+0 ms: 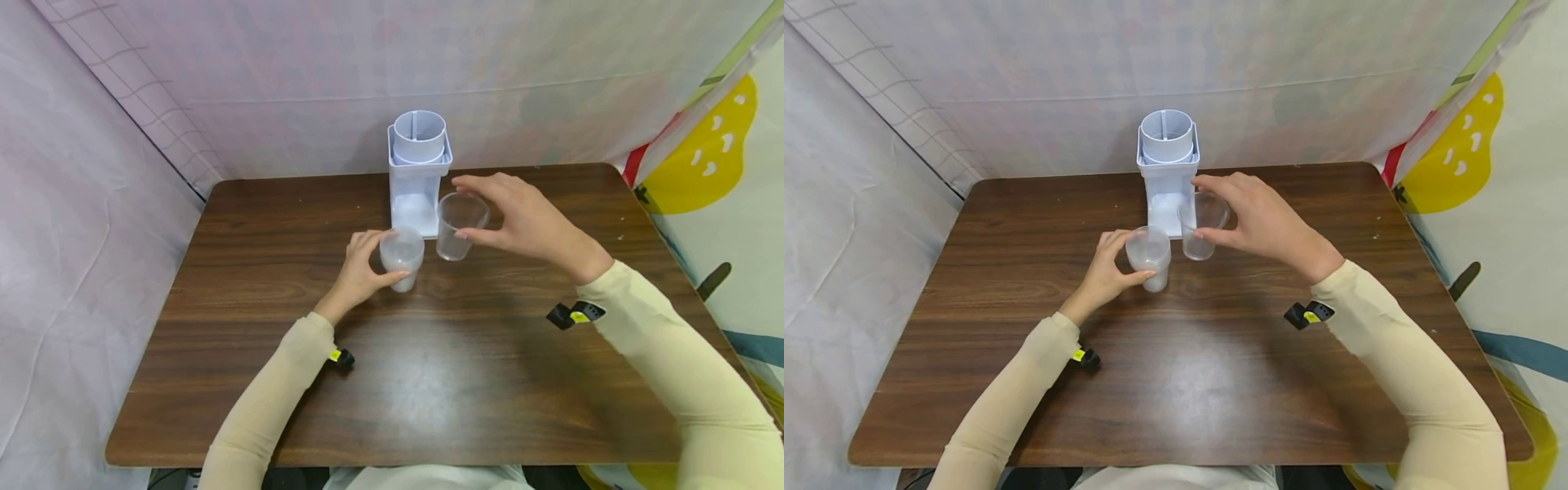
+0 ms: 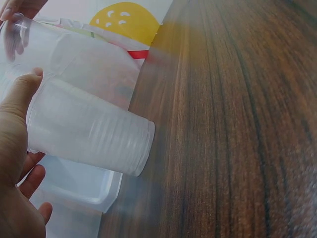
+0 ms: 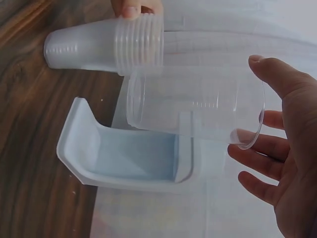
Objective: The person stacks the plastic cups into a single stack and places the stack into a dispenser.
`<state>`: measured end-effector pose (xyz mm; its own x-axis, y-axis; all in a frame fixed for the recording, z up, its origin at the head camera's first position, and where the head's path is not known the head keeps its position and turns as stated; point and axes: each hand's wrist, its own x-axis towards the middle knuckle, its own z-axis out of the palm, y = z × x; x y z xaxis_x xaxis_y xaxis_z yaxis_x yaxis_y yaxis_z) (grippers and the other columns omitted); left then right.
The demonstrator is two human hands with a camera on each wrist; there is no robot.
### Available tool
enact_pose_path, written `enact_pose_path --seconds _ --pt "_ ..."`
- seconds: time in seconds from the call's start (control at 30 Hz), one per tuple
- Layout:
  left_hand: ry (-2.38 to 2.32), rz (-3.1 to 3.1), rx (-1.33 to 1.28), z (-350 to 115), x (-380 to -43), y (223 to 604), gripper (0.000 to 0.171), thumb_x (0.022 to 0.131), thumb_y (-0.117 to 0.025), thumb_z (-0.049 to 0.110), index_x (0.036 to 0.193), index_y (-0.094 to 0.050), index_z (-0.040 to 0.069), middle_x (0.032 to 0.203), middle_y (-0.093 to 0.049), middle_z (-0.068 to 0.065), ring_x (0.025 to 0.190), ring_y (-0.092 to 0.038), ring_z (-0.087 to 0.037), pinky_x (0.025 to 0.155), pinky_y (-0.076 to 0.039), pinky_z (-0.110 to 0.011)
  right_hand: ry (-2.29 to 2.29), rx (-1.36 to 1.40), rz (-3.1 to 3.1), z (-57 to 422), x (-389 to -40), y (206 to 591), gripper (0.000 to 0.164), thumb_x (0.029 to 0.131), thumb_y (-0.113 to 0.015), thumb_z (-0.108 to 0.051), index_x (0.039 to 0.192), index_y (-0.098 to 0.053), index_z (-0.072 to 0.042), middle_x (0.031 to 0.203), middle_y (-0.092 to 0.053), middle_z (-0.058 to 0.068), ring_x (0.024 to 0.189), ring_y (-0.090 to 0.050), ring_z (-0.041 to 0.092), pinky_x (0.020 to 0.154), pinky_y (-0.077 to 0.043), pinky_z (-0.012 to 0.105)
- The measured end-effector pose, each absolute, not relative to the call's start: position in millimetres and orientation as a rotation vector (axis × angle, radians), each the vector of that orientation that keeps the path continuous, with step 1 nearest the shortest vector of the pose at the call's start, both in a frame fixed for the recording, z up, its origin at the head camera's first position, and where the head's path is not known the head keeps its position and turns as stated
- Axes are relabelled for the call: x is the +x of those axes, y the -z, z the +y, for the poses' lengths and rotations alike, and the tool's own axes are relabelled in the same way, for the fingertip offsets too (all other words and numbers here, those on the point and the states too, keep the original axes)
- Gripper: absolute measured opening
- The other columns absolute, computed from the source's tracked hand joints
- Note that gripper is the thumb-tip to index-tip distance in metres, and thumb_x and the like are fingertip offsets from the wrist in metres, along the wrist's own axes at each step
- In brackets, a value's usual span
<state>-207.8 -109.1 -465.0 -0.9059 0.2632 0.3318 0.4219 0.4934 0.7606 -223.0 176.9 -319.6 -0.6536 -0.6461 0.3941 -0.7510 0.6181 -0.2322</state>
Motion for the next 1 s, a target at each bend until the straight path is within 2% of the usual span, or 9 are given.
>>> enact_pose_path --seconds 0.8,1.0 --pt "1.379 -2.552 -0.597 -109.7 -207.3 465.6 0.075 0.071 -0.089 0.029 0.137 -0.055 0.014 0.129 -0.061 -0.005 0.122 -0.042 -0.024 0.108 -0.031 -0.051 -0.541 1.176 -2.537 168.3 -225.3 304.7 0.081 0.075 -0.086 -0.031 0.145 -0.049 -0.014 0.122 -0.067 0.011 0.1 -0.06 0.026 0.088 -0.046 0.045" --pt "1.371 -2.554 -0.599 -109.0 -207.4 465.2 0.075 0.072 -0.089 0.029 0.137 -0.055 0.013 0.13 -0.06 -0.006 0.121 -0.042 -0.025 0.108 -0.03 -0.05 -0.573 1.194 -2.512 160.7 -227.5 302.5 0.08 0.075 -0.086 -0.032 0.144 -0.05 -0.013 0.127 -0.066 0.012 0.106 -0.06 0.027 0.092 -0.046 0.047"
